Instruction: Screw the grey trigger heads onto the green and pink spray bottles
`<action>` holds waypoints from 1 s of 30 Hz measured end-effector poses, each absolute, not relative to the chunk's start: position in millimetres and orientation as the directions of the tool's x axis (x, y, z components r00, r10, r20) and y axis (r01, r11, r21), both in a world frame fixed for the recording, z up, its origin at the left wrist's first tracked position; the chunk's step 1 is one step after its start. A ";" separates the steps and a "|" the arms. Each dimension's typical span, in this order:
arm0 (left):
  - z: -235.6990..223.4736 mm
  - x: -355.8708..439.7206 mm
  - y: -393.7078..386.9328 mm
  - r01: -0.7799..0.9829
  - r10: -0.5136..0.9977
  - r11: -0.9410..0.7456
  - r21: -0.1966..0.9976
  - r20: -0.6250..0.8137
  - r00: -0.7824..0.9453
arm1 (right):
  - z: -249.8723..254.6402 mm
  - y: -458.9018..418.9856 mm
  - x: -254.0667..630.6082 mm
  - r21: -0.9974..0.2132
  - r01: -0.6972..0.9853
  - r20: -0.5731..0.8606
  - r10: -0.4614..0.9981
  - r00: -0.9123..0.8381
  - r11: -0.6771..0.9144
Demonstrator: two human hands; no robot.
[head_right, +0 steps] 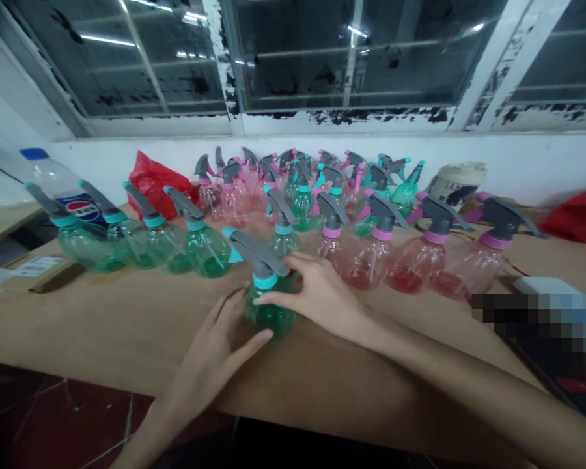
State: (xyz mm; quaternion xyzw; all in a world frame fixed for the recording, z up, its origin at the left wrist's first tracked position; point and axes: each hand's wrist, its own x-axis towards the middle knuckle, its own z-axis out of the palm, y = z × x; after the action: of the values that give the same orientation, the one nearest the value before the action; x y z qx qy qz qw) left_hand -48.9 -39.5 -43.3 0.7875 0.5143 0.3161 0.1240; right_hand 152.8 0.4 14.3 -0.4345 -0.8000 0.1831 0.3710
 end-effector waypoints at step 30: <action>-23.1 -86.4 52.9 0.943 0.810 -0.307 0.130 0.555 0.188 | 24.2 49.3 144.5 -0.465 0.860 0.367 0.930 -0.031 0.212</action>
State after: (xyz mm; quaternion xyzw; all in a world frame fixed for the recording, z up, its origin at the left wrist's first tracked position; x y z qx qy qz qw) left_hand -86.4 52.9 -23.1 0.7609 0.5759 0.2730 -0.1215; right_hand 144.5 49.3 24.2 -0.6249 -0.7159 0.0573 0.3061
